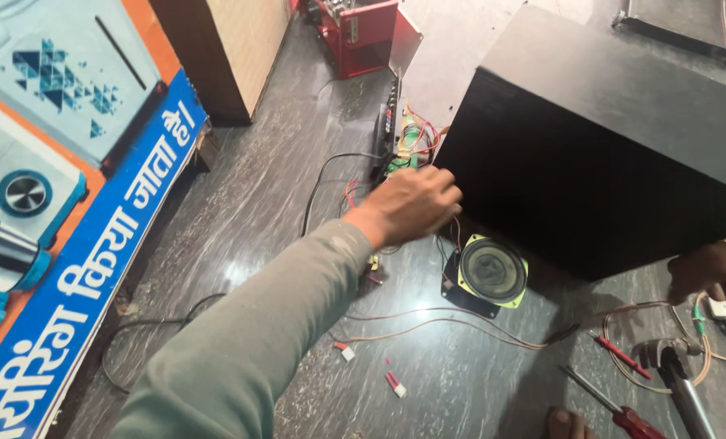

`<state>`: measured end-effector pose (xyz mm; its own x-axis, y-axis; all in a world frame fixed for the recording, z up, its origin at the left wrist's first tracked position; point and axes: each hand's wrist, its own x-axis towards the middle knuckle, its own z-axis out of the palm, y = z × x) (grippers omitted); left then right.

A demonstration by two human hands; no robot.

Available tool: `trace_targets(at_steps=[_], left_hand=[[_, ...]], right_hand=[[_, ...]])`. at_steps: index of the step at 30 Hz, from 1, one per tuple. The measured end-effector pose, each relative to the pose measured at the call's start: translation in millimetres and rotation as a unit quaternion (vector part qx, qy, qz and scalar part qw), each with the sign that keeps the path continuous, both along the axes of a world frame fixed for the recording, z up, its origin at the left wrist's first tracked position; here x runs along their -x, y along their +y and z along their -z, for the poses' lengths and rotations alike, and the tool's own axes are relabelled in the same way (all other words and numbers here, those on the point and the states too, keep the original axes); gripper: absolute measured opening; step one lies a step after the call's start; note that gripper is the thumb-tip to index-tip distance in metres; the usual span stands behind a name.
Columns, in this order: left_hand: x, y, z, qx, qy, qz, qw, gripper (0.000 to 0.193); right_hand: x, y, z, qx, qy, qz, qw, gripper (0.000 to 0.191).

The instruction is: The person connects wires to a circuit board and a transformer, then secures a speaker to a black enclosure using electrical tape. The person handles wires, a speaker, a circuit board, and a transformer.

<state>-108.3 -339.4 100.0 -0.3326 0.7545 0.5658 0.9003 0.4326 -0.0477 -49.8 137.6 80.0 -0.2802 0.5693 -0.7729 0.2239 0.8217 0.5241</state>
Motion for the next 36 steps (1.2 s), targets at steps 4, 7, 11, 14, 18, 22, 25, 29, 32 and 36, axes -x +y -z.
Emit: trace_targets(at_steps=[4,7,11,14,18,22,25,29,32,36], left_hand=[[17,-38,3,0.033,0.041,-0.110,0.993,0.026],[36,-68,10,0.063,0.084,-0.162,0.981,0.022],[45,-87,29,0.130,0.100,-0.139,0.977,0.016],[47,-88,39,0.228,0.017,-0.182,0.956,0.022],[45,-110,44,0.383,0.043,-0.176,0.906,0.018],[41,-133,37,0.466,0.007,-0.179,0.866,0.020],[28,-148,32,0.471,-0.033,-0.163,0.866,0.022],[12,-158,20,0.476,-0.084,-0.164,0.860,0.022],[6,-160,10,0.490,-0.108,-0.170,0.848,0.023],[2,-159,1,0.557,-0.066,-0.080,0.824,0.022]], right_hand=[[12,-25,-3,-0.004,-0.148,0.096,0.984,0.064],[39,-55,-11,0.076,-0.146,0.091,0.982,0.057],[76,-108,-30,0.128,-0.085,-0.021,0.988,0.054],[102,-150,-43,0.137,-0.014,-0.082,0.987,0.048],[123,-218,-49,0.156,0.068,-0.323,0.931,0.035],[119,-295,-48,0.253,0.167,-0.517,0.800,0.029],[98,-338,-46,0.386,0.281,-0.615,0.627,0.055],[80,-375,-43,0.465,0.264,-0.641,0.551,0.049],[74,-389,-35,0.455,0.269,-0.604,0.597,0.038],[71,-387,-26,0.473,0.268,-0.573,0.613,0.030]])
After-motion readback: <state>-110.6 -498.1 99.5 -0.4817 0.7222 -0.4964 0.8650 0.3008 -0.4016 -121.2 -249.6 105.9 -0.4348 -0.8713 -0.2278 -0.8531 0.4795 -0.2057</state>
